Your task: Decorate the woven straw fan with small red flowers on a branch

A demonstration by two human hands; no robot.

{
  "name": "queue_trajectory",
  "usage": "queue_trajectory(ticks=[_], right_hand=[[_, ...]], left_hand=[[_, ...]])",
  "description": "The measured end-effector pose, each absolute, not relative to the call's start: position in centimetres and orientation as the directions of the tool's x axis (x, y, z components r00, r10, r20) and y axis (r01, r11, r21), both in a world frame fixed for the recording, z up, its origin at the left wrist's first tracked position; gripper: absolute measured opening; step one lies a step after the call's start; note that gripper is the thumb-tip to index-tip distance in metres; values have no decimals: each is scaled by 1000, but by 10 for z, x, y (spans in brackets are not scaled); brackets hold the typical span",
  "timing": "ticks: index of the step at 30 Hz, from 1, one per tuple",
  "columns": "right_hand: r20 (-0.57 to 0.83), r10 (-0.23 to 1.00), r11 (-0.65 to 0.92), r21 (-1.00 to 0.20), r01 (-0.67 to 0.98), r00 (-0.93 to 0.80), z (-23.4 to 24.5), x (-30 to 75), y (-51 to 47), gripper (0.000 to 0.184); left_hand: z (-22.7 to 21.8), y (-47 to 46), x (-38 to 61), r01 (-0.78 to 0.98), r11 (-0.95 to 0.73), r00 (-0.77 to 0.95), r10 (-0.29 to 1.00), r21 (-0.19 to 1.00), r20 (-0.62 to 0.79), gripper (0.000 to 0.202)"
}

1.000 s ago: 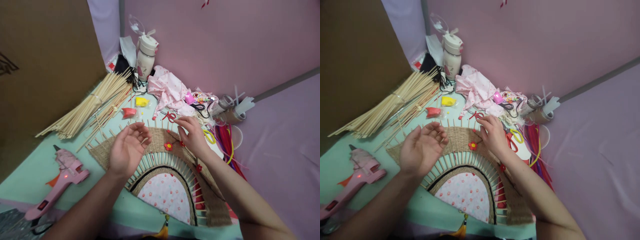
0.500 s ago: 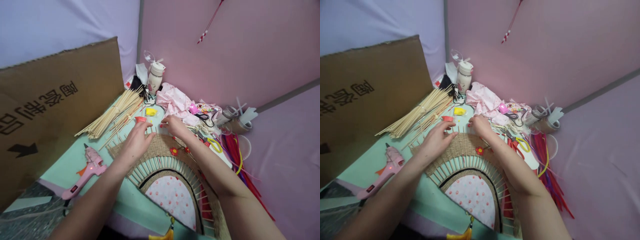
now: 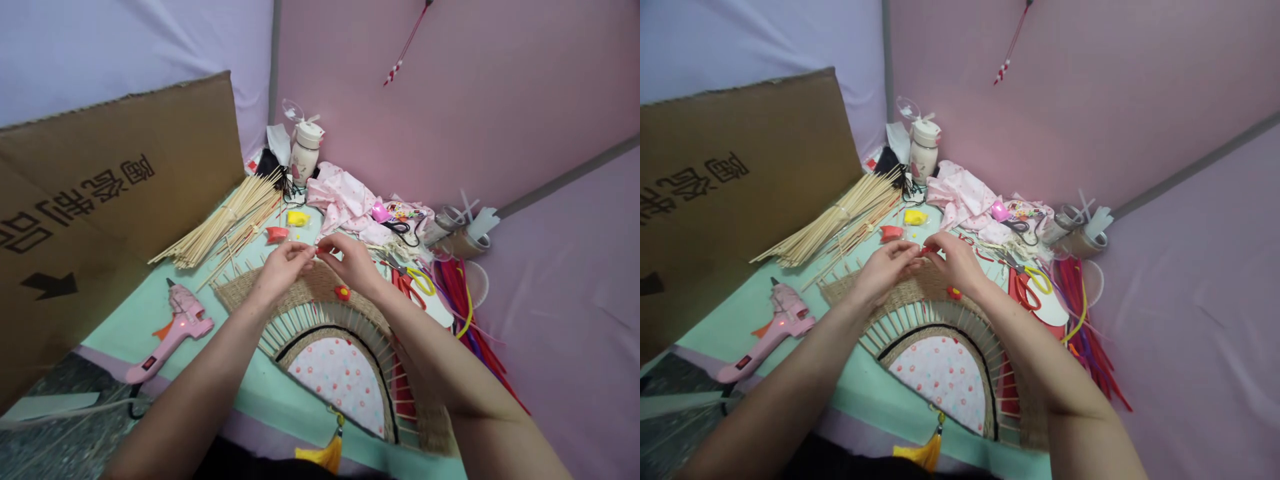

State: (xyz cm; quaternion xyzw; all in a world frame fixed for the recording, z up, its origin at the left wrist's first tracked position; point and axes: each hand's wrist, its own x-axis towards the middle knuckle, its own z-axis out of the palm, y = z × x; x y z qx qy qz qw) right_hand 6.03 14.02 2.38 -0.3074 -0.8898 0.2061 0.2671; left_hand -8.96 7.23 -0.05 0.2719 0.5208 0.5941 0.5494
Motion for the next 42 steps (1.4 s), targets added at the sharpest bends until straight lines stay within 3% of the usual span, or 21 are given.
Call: queue_trajectory(ticks=[3,12,18,20,23,25,26,29,32,38,42], right_hand=[[342,664,717,-543,436,-665,34,67,124,6],[344,638,733,-548,404,-689,39,74,117,9],[310,741,625,-642,443,-595,38,68,113,4],[207,806,489,-760,428,-554,39,65,115,2],[-116,807,53,-962,268,-578,42,64,127,7],[-219,779,-157,-975,155,-587,43,63,140,11],[-209,803,-166,-978,128,-559,41,62,147,12],[-34,892,88,-965,246,-451,30,55,172,18],[85,862,353,-808,472,-500,12,43,194,17],[4,791,544,-462,700,-612,-9,20,216,7],[-12,705,680,-272,680,-709,-19,18,215,23]], left_hand=[[6,71,-81,-484,162,-154,951,860,-266,35],[8,66,-83,-468,156,-118,964,870,-237,29],[8,67,-81,-460,138,-97,974,877,-205,24],[9,66,-81,-453,143,-86,976,880,-202,24],[10,64,-86,-463,171,-91,967,870,-239,25],[9,63,-91,-524,175,-122,953,834,-277,25],[8,63,-94,-569,167,-136,946,805,-293,25],[4,62,-103,-682,133,-120,950,719,-290,26],[0,61,-106,-728,106,-72,971,677,-229,20],[-2,58,-106,-791,67,-82,973,608,-215,21],[-3,57,-104,-799,162,-59,937,580,-343,10]])
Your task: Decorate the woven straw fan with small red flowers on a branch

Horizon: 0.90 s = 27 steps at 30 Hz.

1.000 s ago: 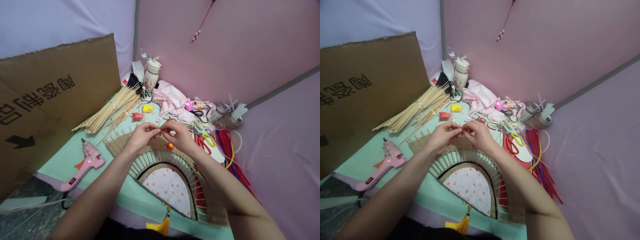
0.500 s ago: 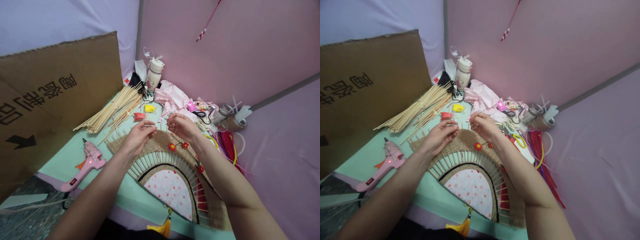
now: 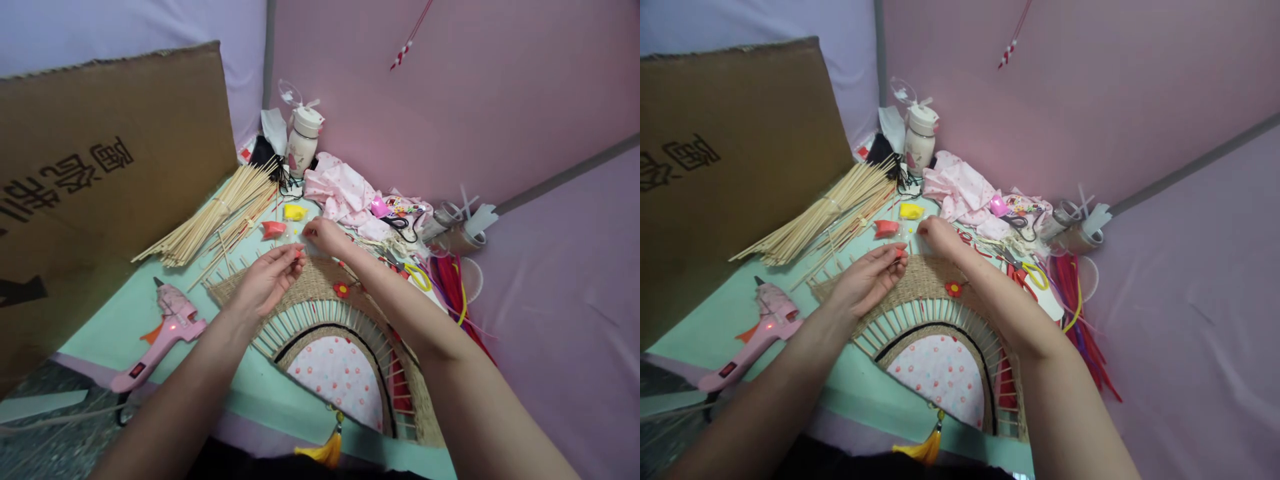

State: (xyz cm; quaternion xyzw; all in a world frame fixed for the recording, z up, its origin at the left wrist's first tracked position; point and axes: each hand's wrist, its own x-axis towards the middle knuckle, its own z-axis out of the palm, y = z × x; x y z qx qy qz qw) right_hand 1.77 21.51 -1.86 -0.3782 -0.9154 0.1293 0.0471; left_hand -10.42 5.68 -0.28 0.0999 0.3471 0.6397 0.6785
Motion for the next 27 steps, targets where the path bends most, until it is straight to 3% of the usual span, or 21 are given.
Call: queue_trajectory(ticks=[5,11,15,18,21,24,27], right_hand=[[50,669,717,-308,626,-742,-18,31,204,36],[331,726,684,-433,586,-603,13,51,160,27],[419,673,736,-458,498,-609,27,61,128,25],[393,624,779,-383,496,-676,28,63,111,35],[273,590,804,-288,521,-760,27,60,91,59],[209,560,819,-287,498,-801,25,60,67,90],[172,403,886,-321,335,-899,23,69,54,107]], left_hand=[[-4,57,-99,-832,186,-86,887,522,-454,16],[-7,58,-91,-867,120,-127,885,483,-449,13],[-4,53,-83,-866,137,-94,900,481,-425,16],[1,46,-72,-890,144,-53,909,432,-412,19],[10,37,-62,-910,212,89,940,357,-330,20],[19,32,-63,-911,299,234,942,283,-242,55],[24,33,-69,-934,264,191,939,243,-286,87]])
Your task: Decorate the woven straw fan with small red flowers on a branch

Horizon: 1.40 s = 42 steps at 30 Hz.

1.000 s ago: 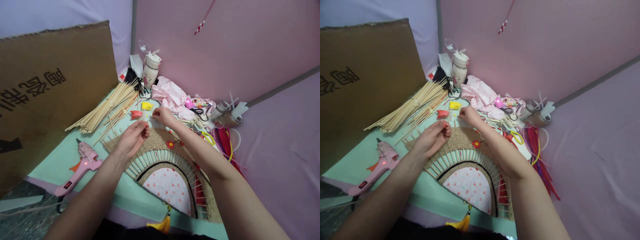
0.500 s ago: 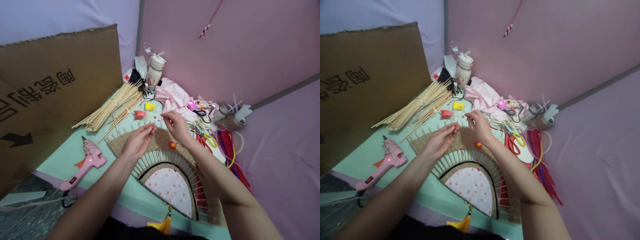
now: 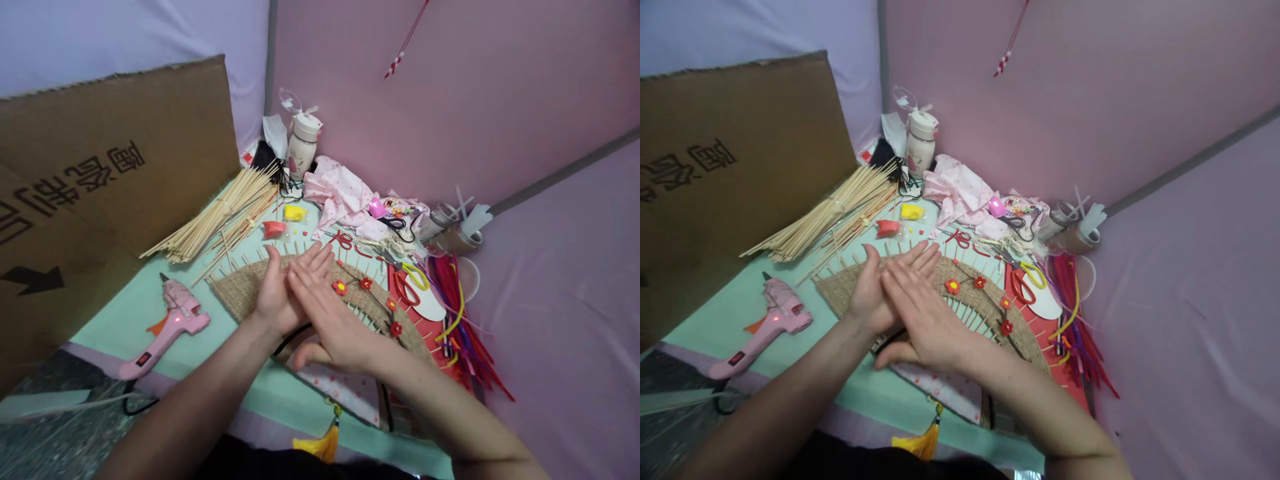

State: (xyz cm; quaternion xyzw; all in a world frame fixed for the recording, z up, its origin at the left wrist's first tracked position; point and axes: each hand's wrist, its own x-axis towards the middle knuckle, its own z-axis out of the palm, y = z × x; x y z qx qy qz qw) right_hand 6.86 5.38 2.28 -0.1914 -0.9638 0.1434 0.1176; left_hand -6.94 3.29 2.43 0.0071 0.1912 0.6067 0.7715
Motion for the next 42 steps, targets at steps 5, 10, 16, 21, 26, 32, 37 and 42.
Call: queue_trajectory(ticks=[5,10,16,21,26,32,37,42], right_hand=[[151,542,830,-252,498,-827,25,74,58,116],[224,380,881,-384,277,-897,37,65,50,113],[210,489,863,-255,435,-847,30,74,48,108],[89,437,894,-146,423,-895,23,77,40,113],[107,462,884,-137,447,-880,28,78,37,115],[81,481,872,-147,466,-873,31,79,33,113],[57,384,913,-174,370,-922,32,81,34,107],[81,457,882,-168,440,-886,33,82,36,114]], left_hand=[[22,32,-59,-943,313,285,937,118,-202,89],[15,33,-49,-969,236,215,950,72,-228,79],[19,35,-61,-971,224,188,935,89,-302,77],[19,34,-62,-962,250,217,941,104,-259,86],[16,34,-60,-931,355,320,903,80,-287,90],[13,37,-66,-941,327,297,922,85,-250,89],[11,38,-66,-939,341,323,920,48,-223,86],[12,39,-65,-915,402,387,887,11,-251,87]])
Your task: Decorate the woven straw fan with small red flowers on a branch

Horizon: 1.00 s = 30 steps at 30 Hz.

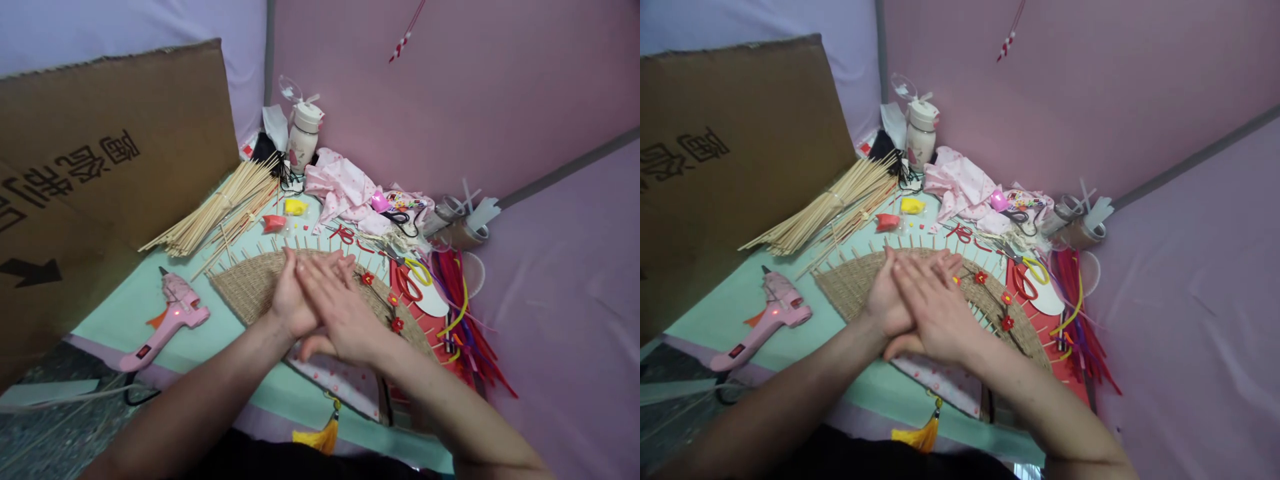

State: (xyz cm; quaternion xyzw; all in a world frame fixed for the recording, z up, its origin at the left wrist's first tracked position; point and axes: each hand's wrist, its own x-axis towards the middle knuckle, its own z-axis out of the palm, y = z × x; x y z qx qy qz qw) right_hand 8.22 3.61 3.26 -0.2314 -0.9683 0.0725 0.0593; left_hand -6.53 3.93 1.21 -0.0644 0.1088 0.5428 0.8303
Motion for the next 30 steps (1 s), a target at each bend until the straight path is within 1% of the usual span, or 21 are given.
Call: queue_trajectory(ticks=[2,3,5,6,7,9,10,11,13,15,17,19,21,23,25,27,29,30], right_hand=[[59,381,914,-177,365,-923,33,83,36,106],[50,376,915,-176,363,-925,32,83,36,104],[71,444,889,-162,429,-893,32,84,37,106],[88,478,873,-156,462,-874,32,84,38,109],[101,486,870,-155,468,-868,32,84,38,111],[93,425,899,-162,407,-901,32,84,38,110],[80,390,913,-167,373,-917,31,85,39,108],[73,384,914,-170,368,-920,31,85,39,107],[85,448,887,-166,431,-890,31,87,40,110],[102,490,866,-166,471,-866,30,87,40,114],[89,430,894,-178,410,-899,30,87,40,113],[71,397,907,-187,378,-915,29,87,40,110],[71,451,882,-190,432,-890,29,88,43,110],[76,472,867,-218,447,-878,30,91,49,111],[99,465,864,-267,426,-880,34,94,55,107],[137,499,845,-295,446,-855,36,99,59,102],[148,540,826,-285,487,-829,37,103,61,99],[141,541,826,-272,493,-829,36,103,60,100]], left_hand=[[12,40,-65,-920,389,367,898,46,-241,86],[13,40,-65,-932,358,335,913,63,-234,86],[14,41,-63,-944,324,300,924,67,-238,87],[14,41,-62,-937,345,320,913,58,-252,89],[15,41,-61,-924,379,354,896,50,-268,91],[15,42,-60,-903,426,395,874,53,-283,93],[15,42,-60,-912,405,375,886,62,-274,91],[15,42,-60,-924,375,346,901,69,-263,90],[12,43,-59,-938,340,315,915,63,-253,87],[10,43,-58,-920,388,363,895,50,-260,90],[9,43,-57,-902,428,401,880,59,-257,95],[10,44,-57,-925,371,341,904,77,-259,93],[11,44,-56,-942,325,291,914,81,-283,89],[12,43,-53,-936,346,312,900,65,-304,88],[11,43,-50,-939,339,309,900,50,-309,85],[9,44,-49,-951,305,277,912,46,-303,81],[8,45,-51,-955,293,264,916,53,-302,81],[8,45,-51,-954,293,262,915,58,-306,81]])
